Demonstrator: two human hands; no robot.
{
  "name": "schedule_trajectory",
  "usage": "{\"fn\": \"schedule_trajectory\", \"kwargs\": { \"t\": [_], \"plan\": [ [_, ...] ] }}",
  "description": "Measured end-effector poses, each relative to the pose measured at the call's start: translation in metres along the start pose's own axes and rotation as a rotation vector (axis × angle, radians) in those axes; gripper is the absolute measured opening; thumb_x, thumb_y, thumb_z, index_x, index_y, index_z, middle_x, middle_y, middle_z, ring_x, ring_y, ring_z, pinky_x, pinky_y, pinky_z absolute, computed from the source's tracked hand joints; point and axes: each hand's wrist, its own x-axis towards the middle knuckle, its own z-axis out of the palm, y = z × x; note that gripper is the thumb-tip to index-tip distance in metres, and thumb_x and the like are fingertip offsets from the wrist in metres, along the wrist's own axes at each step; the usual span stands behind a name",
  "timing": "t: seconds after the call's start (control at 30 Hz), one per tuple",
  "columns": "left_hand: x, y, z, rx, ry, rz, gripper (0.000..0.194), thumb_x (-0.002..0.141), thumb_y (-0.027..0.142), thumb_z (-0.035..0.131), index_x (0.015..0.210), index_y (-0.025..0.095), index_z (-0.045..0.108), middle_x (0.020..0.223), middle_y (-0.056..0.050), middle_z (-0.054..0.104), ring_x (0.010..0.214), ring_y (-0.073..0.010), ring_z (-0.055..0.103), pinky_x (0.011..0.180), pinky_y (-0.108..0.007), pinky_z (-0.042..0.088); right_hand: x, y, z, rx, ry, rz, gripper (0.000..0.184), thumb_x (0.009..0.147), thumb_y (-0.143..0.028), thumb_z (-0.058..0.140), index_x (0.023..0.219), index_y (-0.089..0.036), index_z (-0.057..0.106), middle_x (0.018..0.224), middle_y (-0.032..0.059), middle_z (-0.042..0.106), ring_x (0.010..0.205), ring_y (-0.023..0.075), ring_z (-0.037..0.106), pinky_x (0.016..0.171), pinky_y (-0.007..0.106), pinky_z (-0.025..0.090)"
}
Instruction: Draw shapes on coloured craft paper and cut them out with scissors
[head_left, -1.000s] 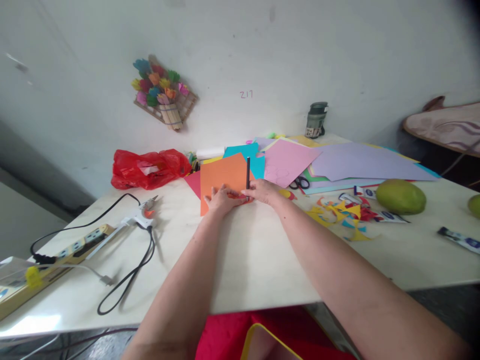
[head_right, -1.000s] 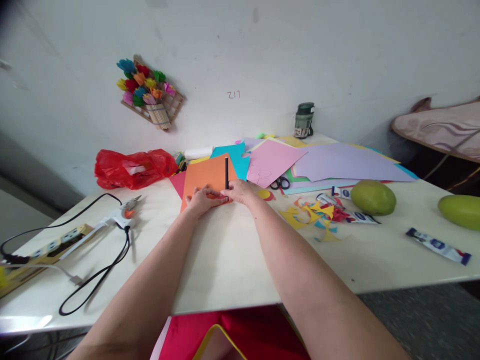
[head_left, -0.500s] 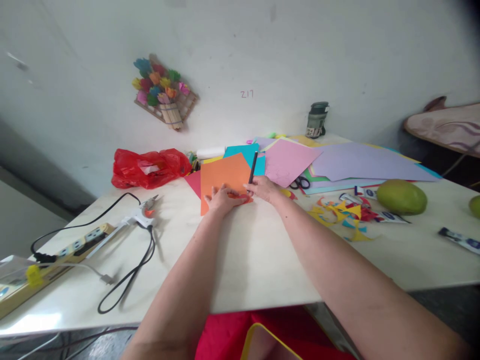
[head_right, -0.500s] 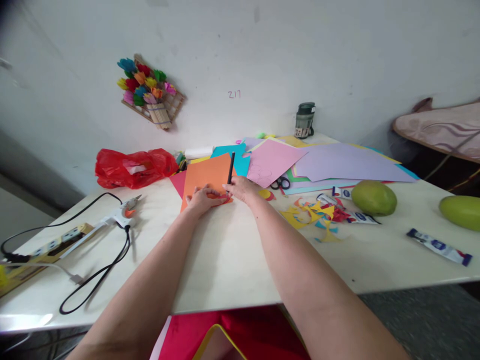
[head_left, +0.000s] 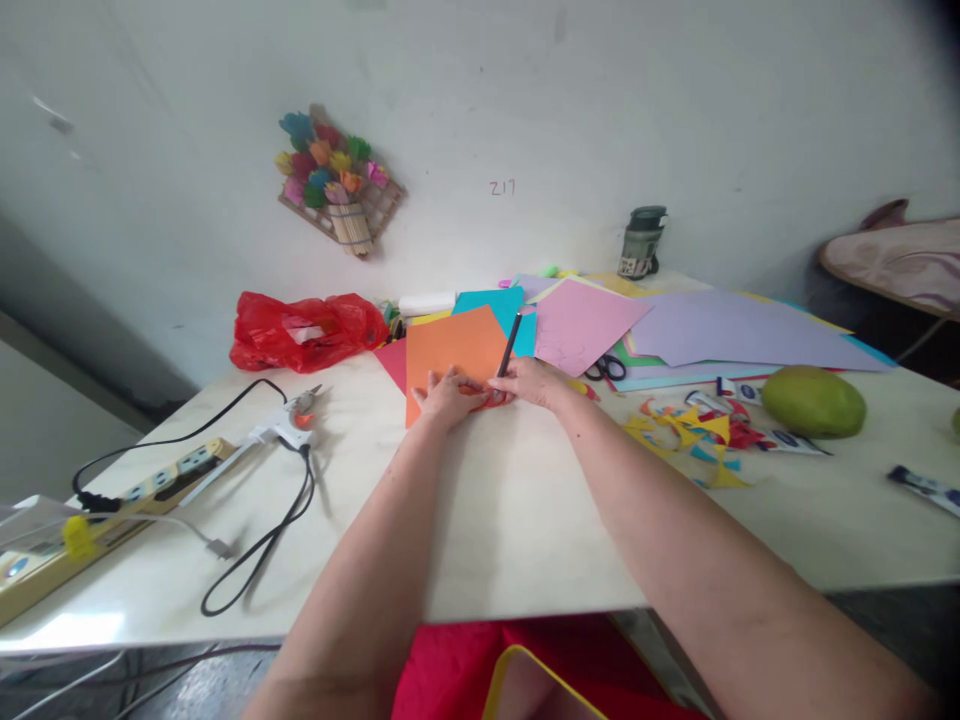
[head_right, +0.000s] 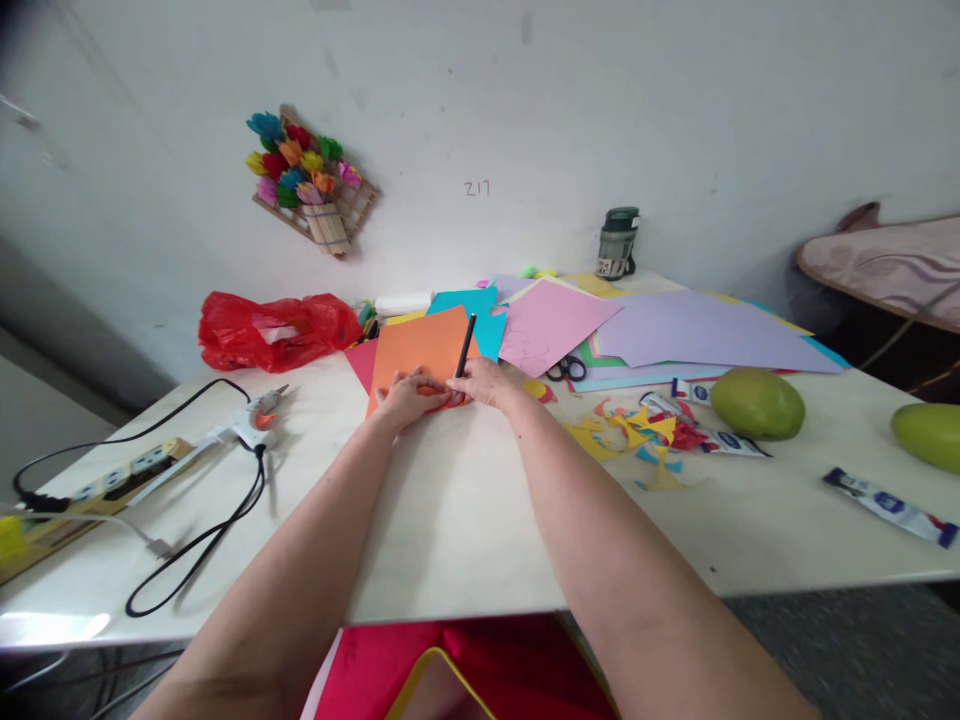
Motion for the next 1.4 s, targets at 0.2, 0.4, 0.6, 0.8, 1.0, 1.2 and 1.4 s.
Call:
{"fn": "schedule_trajectory", "kwargs": {
  "t": [0.2,0.4,0.6,0.8,1.0,1.2,1.4],
  "plan": [
    [-0.001,-0.001,-0.005,0.031,-0.023,0.017,0.033,0.065,0.056,0.062,0.088,0.035,0.068,0.141,0.006,0.037,0.135,-0.0347,0.012,0.104,-0.057,0.009,-0.003,-0.004,-0.002,-0.076,-0.004,-0.006,0.018,0.078,-0.03,0.057,0.075,-0.016,0.068,0.072,0.0046,0.068,0.064,0.0144,0.061,0.056,0.022,0.043],
    [-0.001,0.0,-0.007,0.061,-0.041,0.024,0.031,0.066,0.056,0.06,0.087,0.035,0.068,0.138,0.007,0.041,0.135,-0.0331,0.014,0.104,-0.055,0.011,-0.006,-0.009,-0.001,-0.125,0.102,-0.018,0.026,0.074,-0.04,0.061,0.083,-0.018,0.071,0.08,0.0031,0.069,0.073,0.0163,0.06,0.059,0.022,0.041],
    [0.001,-0.001,-0.006,0.066,-0.054,-0.002,0.032,0.065,0.052,0.062,0.094,0.038,0.066,0.142,0.008,0.035,0.135,-0.0322,0.011,0.104,-0.056,0.008,0.003,0.006,0.008,-0.022,0.047,-0.077,0.025,0.071,-0.039,0.063,0.08,-0.017,0.071,0.076,0.0032,0.069,0.072,0.0162,0.061,0.061,0.023,0.043],
    [-0.001,-0.001,-0.007,0.047,-0.061,-0.007,0.033,0.066,0.051,0.062,0.095,0.036,0.065,0.143,0.006,0.033,0.136,-0.0302,0.009,0.104,-0.054,0.005,0.01,0.016,0.013,-0.007,0.064,-0.103,0.028,0.068,-0.04,0.065,0.081,-0.016,0.071,0.076,0.0038,0.069,0.07,0.0152,0.061,0.06,0.022,0.044],
    [-0.002,0.002,-0.008,0.045,-0.061,-0.013,0.028,0.066,0.048,0.064,0.091,0.036,0.066,0.142,0.007,0.035,0.136,-0.0324,0.012,0.103,-0.057,0.004,0.01,0.016,0.013,-0.042,0.067,-0.112,0.029,0.067,-0.042,0.064,0.079,-0.017,0.071,0.074,0.0026,0.068,0.068,0.0146,0.06,0.059,0.022,0.042],
    [-0.001,0.001,-0.008,0.05,-0.073,-0.022,0.033,0.066,0.05,0.063,0.096,0.037,0.065,0.144,0.007,0.03,0.137,-0.0298,0.007,0.103,-0.055,0.002,0.009,0.014,0.013,-0.038,0.068,-0.115,0.028,0.068,-0.041,0.064,0.079,-0.016,0.071,0.073,0.0027,0.068,0.068,0.0144,0.059,0.06,0.023,0.042],
    [0.0,-0.001,-0.007,0.053,-0.069,-0.018,0.033,0.064,0.05,0.063,0.095,0.037,0.066,0.144,0.008,0.031,0.136,-0.031,0.009,0.104,-0.055,0.005,0.007,0.012,0.013,-0.06,0.081,-0.111,0.029,0.067,-0.041,0.065,0.077,-0.015,0.071,0.07,0.0027,0.067,0.067,0.0147,0.059,0.059,0.023,0.042]
  ]
}}
